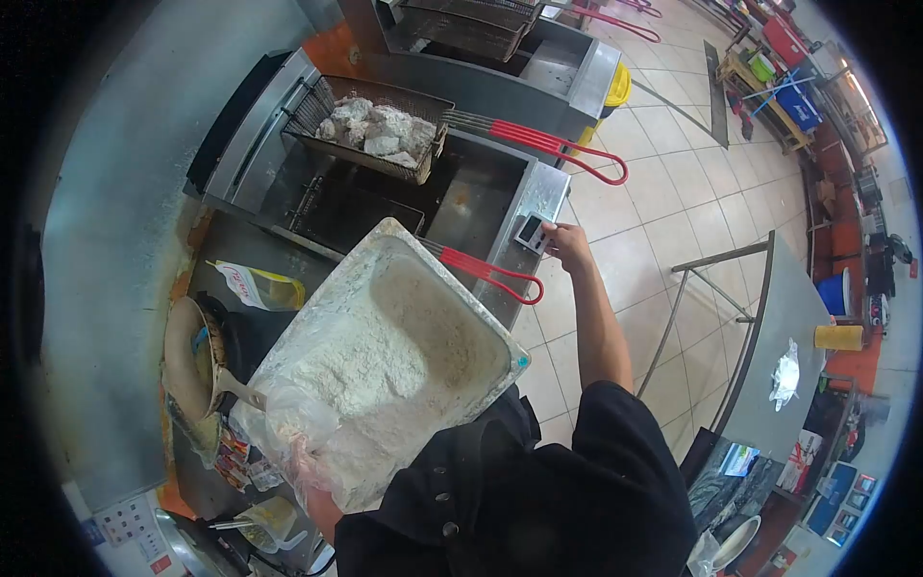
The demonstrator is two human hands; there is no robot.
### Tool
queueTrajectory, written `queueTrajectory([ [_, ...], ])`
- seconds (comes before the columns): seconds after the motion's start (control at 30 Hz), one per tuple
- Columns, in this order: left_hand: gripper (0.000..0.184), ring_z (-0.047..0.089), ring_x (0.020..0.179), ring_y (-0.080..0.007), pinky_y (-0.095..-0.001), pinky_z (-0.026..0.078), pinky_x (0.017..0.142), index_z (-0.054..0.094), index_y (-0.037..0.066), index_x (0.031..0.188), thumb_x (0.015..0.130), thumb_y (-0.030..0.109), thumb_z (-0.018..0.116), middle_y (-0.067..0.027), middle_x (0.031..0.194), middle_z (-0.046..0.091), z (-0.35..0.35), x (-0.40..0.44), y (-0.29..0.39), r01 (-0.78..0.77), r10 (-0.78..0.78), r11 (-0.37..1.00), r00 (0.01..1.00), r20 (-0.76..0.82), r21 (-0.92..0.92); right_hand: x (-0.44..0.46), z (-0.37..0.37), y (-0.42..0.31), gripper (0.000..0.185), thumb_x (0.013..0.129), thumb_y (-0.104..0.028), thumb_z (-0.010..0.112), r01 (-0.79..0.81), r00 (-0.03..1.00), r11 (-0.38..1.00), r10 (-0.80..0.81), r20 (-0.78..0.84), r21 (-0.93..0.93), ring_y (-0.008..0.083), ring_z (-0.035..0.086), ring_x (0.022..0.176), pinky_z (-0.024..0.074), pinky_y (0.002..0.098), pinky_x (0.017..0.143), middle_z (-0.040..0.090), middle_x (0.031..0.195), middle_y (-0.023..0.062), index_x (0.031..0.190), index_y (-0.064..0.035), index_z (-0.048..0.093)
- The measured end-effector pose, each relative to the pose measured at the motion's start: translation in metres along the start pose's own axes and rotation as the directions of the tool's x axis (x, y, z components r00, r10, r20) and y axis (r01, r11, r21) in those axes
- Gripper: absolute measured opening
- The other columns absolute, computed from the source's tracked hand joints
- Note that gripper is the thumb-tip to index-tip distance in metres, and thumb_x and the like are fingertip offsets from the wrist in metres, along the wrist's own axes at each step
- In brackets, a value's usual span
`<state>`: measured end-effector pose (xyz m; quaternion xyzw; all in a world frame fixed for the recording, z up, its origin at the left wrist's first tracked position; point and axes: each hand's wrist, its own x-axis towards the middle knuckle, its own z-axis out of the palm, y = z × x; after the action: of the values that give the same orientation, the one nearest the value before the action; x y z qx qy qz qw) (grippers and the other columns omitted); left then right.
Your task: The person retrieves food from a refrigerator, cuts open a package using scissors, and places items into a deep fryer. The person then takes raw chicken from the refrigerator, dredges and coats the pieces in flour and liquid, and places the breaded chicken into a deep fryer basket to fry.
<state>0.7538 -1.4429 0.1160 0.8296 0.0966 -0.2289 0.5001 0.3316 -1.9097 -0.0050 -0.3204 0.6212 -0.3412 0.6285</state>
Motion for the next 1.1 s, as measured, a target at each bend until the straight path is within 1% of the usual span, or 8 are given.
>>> queueTrajectory([
  [0.53,0.052,0.059,0.096,-0.0227,-0.0388,0.049,0.081,0.061,0.001,0.120,0.077,0.025,0.074,-0.0115,0.114,0.061,0.004,-0.005,-0.010,-0.034,0.044,0.981,0.998,0.050,-0.193,0.003,0.007,-0.013,0.030,0.089,-0.019,0.070,0.069,0.997,0.992,-0.063,0.054,-0.107,0.0191,0.065,0.069,0.0559,0.0301,0.064,0.069,0.087,0.0117,0.105,0.0072,0.066],
  [0.63,0.058,0.058,0.102,-0.0237,-0.0402,0.048,0.085,0.053,0.002,0.127,0.078,0.025,0.074,-0.0111,0.121,0.058,0.013,-0.034,0.028,0.176,-0.175,0.984,0.977,-0.122,0.000,0.032,-0.001,0.004,0.038,0.089,-0.021,0.070,0.117,0.993,0.951,-0.115,0.026,-0.285,0.0202,0.066,0.069,0.0561,0.0303,0.062,0.070,0.089,0.0138,0.109,0.0106,0.065],
  [0.73,0.057,0.058,0.104,-0.0246,-0.0395,0.047,0.087,0.052,0.004,0.126,0.079,0.027,0.073,-0.0112,0.122,0.057,0.004,-0.009,-0.008,0.041,-0.043,0.989,0.999,-0.005,-0.142,0.029,0.000,-0.004,0.038,0.087,-0.022,0.071,0.168,0.981,0.894,-0.194,-0.021,-0.416,0.0212,0.068,0.070,0.0550,0.0305,0.060,0.070,0.089,0.0140,0.110,0.0080,0.067],
  [0.83,0.055,0.058,0.102,-0.0236,-0.0376,0.046,0.088,0.053,0.004,0.125,0.079,0.028,0.073,-0.0112,0.119,0.059,0.000,-0.010,-0.007,0.009,-0.006,0.999,0.998,-0.058,0.040,0.008,0.003,-0.035,0.031,0.083,-0.024,0.072,0.153,0.978,0.676,-0.211,0.010,-0.720,0.0213,0.069,0.076,0.0536,0.0334,0.069,0.071,0.082,0.0171,0.097,0.0037,0.072],
  [0.93,0.053,0.058,0.102,-0.0225,-0.0359,0.046,0.088,0.054,0.004,0.124,0.081,0.029,0.072,-0.0115,0.117,0.059,-0.004,-0.006,-0.003,0.172,-0.159,0.977,0.982,-0.105,0.125,-0.031,0.013,-0.073,0.032,0.085,-0.026,0.071,0.584,0.752,0.467,-0.619,0.226,-0.664,0.0270,0.069,0.077,0.0533,0.0366,0.073,0.071,0.084,0.0174,0.101,0.0018,0.071],
  [1.0,0.052,0.057,0.101,-0.0223,-0.0357,0.046,0.087,0.056,0.003,0.122,0.081,0.030,0.072,-0.0116,0.116,0.060,-0.003,-0.011,-0.005,0.066,-0.063,0.997,0.996,-0.067,0.037,-0.108,0.043,-0.142,0.032,0.086,-0.027,0.070,0.737,0.631,0.468,-0.734,0.250,-0.487,0.0312,0.069,0.080,0.0535,0.0376,0.077,0.071,0.085,0.0169,0.099,0.0022,0.071],
  [1.07,0.051,0.057,0.101,-0.0222,-0.0356,0.046,0.087,0.057,0.002,0.121,0.082,0.030,0.072,-0.0118,0.115,0.060,-0.006,-0.012,-0.007,0.000,0.002,1.000,0.998,-0.057,0.029,-0.130,0.060,-0.182,0.032,0.085,-0.027,0.071,0.814,0.126,-0.036,-0.963,0.237,-0.580,0.0325,0.069,0.081,0.0537,0.0388,0.079,0.071,0.084,0.0161,0.099,0.0017,0.071],
  [1.1,0.050,0.057,0.101,-0.0223,-0.0357,0.046,0.087,0.058,0.002,0.121,0.082,0.030,0.072,-0.0121,0.115,0.060,-0.006,-0.007,-0.010,-0.013,0.016,0.998,0.998,-0.064,0.060,-0.123,0.062,-0.188,0.031,0.084,-0.026,0.071,0.692,0.050,-0.175,-0.956,0.289,-0.701,0.0336,0.069,0.083,0.0538,0.0399,0.079,0.071,0.084,0.0167,0.098,0.0013,0.071],
])
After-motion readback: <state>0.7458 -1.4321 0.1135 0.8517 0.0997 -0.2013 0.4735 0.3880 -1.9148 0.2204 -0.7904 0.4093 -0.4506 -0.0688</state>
